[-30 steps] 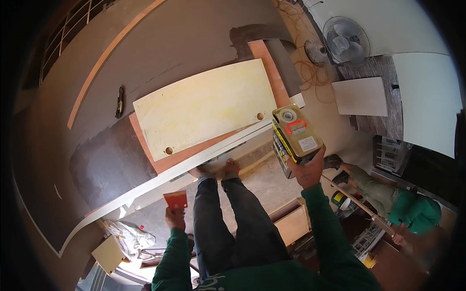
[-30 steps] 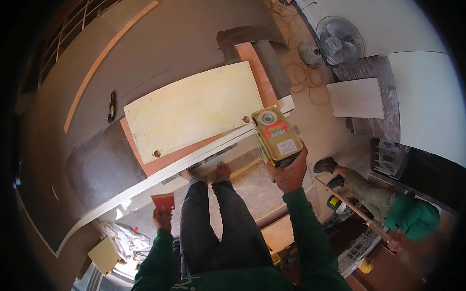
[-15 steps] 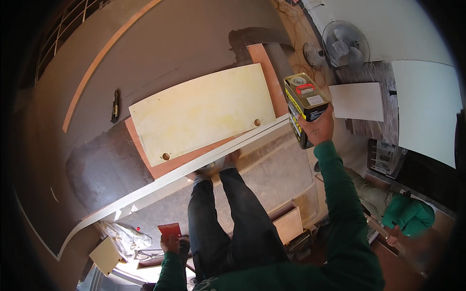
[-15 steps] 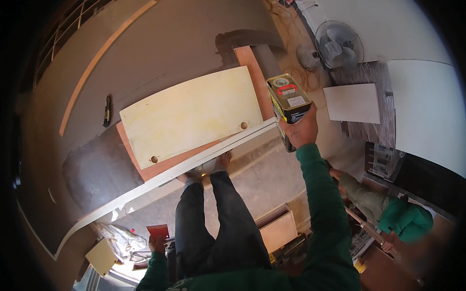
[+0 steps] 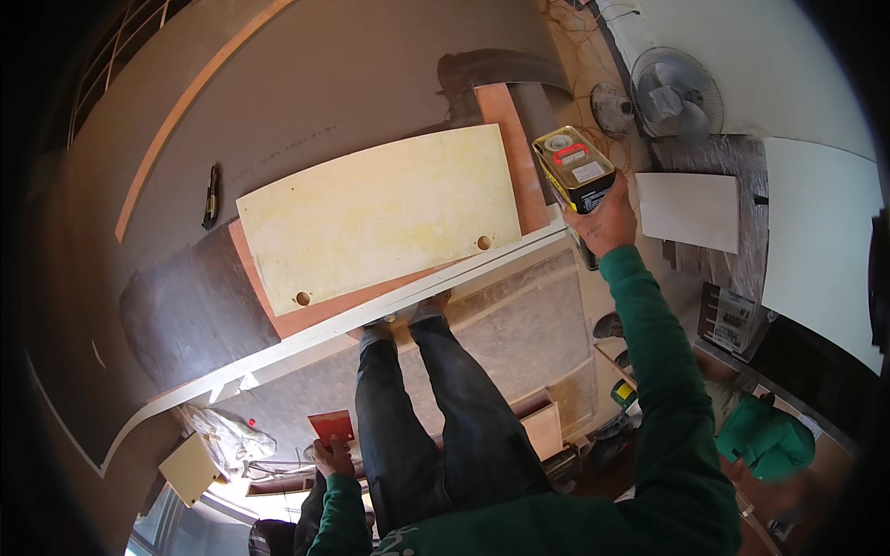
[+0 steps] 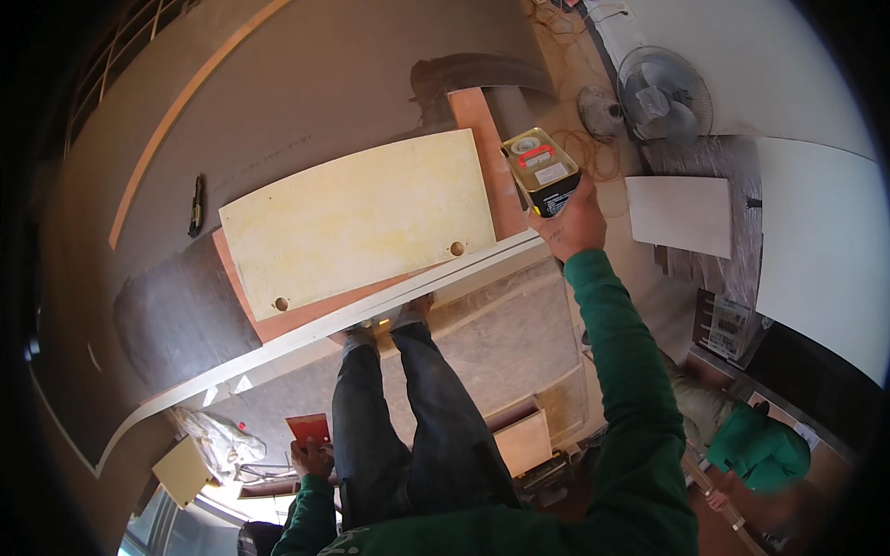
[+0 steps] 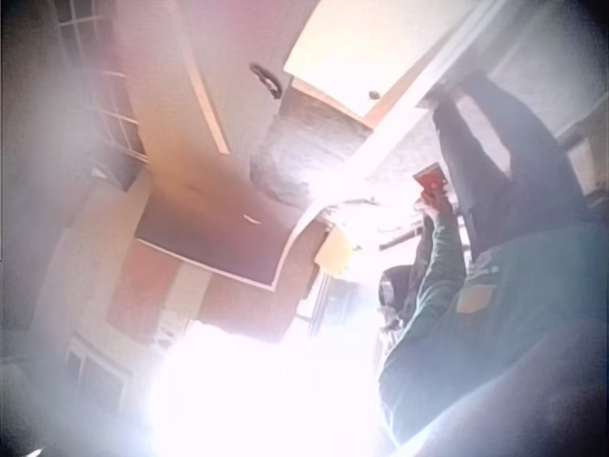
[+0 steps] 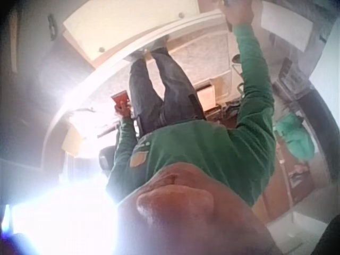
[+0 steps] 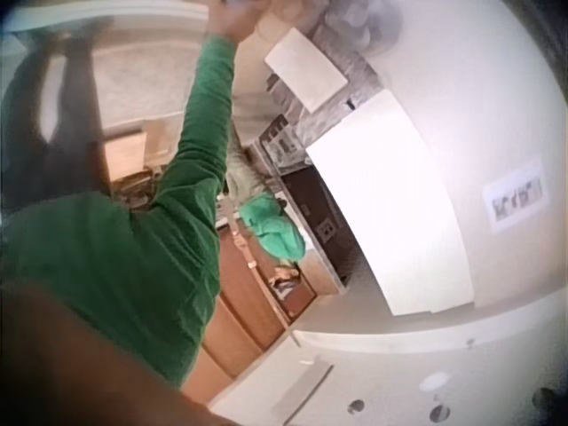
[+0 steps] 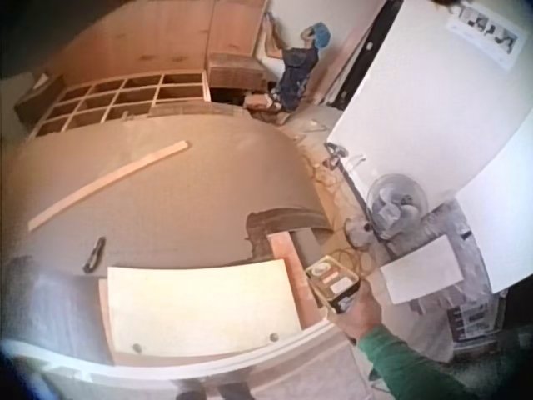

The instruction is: The person cuts a piece of wood using a utility knife and a straight edge, then applies adhesive to the cut piece using a red spreader. The person works barefoot on a workbench in a workshop.

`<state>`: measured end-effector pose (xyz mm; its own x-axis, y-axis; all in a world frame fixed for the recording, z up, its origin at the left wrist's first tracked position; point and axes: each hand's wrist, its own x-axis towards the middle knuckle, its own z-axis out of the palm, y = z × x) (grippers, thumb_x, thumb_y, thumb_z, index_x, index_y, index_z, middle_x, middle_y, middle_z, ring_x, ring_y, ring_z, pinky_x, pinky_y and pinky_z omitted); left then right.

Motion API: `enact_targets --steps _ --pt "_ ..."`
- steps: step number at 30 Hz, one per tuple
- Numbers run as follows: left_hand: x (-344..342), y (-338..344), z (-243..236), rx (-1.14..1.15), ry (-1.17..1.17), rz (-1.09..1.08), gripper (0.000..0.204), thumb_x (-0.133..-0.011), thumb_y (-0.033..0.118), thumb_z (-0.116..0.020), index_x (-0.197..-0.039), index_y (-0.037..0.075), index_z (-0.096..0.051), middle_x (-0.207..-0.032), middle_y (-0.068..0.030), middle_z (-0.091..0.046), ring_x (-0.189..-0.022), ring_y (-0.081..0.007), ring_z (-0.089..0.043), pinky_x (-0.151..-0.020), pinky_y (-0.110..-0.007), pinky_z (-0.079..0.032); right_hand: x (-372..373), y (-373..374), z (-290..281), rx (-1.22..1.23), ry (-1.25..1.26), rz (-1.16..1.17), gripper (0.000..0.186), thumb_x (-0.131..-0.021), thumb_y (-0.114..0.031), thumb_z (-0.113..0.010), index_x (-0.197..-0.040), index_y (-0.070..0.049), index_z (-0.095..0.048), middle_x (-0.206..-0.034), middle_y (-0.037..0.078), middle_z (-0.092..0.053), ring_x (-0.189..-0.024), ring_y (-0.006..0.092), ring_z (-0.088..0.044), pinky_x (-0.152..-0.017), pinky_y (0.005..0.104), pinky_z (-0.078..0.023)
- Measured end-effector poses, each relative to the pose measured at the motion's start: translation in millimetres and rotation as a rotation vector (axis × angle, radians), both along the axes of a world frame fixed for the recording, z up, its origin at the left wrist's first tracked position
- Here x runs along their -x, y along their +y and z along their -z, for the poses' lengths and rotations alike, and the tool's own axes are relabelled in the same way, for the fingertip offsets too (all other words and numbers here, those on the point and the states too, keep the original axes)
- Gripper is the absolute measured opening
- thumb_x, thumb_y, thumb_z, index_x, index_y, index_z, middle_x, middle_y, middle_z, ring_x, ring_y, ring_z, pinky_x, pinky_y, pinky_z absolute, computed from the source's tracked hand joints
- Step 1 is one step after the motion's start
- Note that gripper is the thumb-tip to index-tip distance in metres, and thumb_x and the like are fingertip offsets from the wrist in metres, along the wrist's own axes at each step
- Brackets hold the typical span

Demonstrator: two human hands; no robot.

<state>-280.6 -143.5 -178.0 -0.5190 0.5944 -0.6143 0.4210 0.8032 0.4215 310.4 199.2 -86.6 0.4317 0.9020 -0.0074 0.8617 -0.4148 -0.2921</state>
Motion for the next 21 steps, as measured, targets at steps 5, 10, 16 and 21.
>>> enact_targets --steps 5,10,16,21 --pt "-18.6 7.3 -14.8 0.057 -0.044 -0.073 0.043 -0.096 0.039 -0.062 -0.095 -0.004 -0.058 -0.082 -0.0212 -0.066 -0.064 -0.0322 -0.065 -0.056 -0.045 -0.052 -4.2 15.8 0.7 -0.035 -0.022 -0.110 0.089 -0.068 -0.029 -0.087 -0.138 -0.004 -0.039 -0.125 0.021 -0.061 -0.109 0.0416 -0.065 -0.089 0.0493 -0.055" --pt "-32.9 16.7 -29.7 0.078 0.075 0.011 0.040 -0.094 0.037 -0.065 -0.094 -0.003 -0.060 -0.090 -0.0212 -0.065 -0.075 -0.0345 -0.066 -0.068 -0.049 -0.052 -9.3 28.9 8.9 0.012 -0.083 -0.107 0.090 -0.066 -0.029 -0.087 -0.137 -0.005 -0.038 -0.123 0.021 -0.061 -0.107 0.0424 -0.065 -0.087 0.0508 -0.056" --pt "-23.4 3.0 -22.0 0.036 0.033 0.002 0.034 -0.095 0.032 -0.066 -0.097 -0.001 -0.059 -0.084 -0.0171 -0.067 -0.067 -0.0265 -0.067 -0.059 -0.041 -0.053 -3.8 39.7 14.0 0.024 -0.087 -0.119 0.091 -0.063 -0.032 -0.089 -0.134 -0.005 -0.040 -0.121 0.021 -0.062 -0.104 0.0425 -0.066 -0.086 0.0512 -0.057" --pt "-0.6 -18.7 0.4 0.063 -0.061 -0.085 0.030 -0.097 0.026 -0.066 -0.097 -0.001 -0.056 -0.082 -0.0144 -0.070 -0.062 -0.0192 -0.070 -0.051 -0.032 -0.056 5.6 43.8 14.4 0.007 -0.104 -0.135 0.089 -0.062 -0.032 -0.089 -0.132 -0.004 -0.040 -0.121 0.021 -0.062 -0.104 0.0418 -0.067 -0.087 0.0502 -0.056"
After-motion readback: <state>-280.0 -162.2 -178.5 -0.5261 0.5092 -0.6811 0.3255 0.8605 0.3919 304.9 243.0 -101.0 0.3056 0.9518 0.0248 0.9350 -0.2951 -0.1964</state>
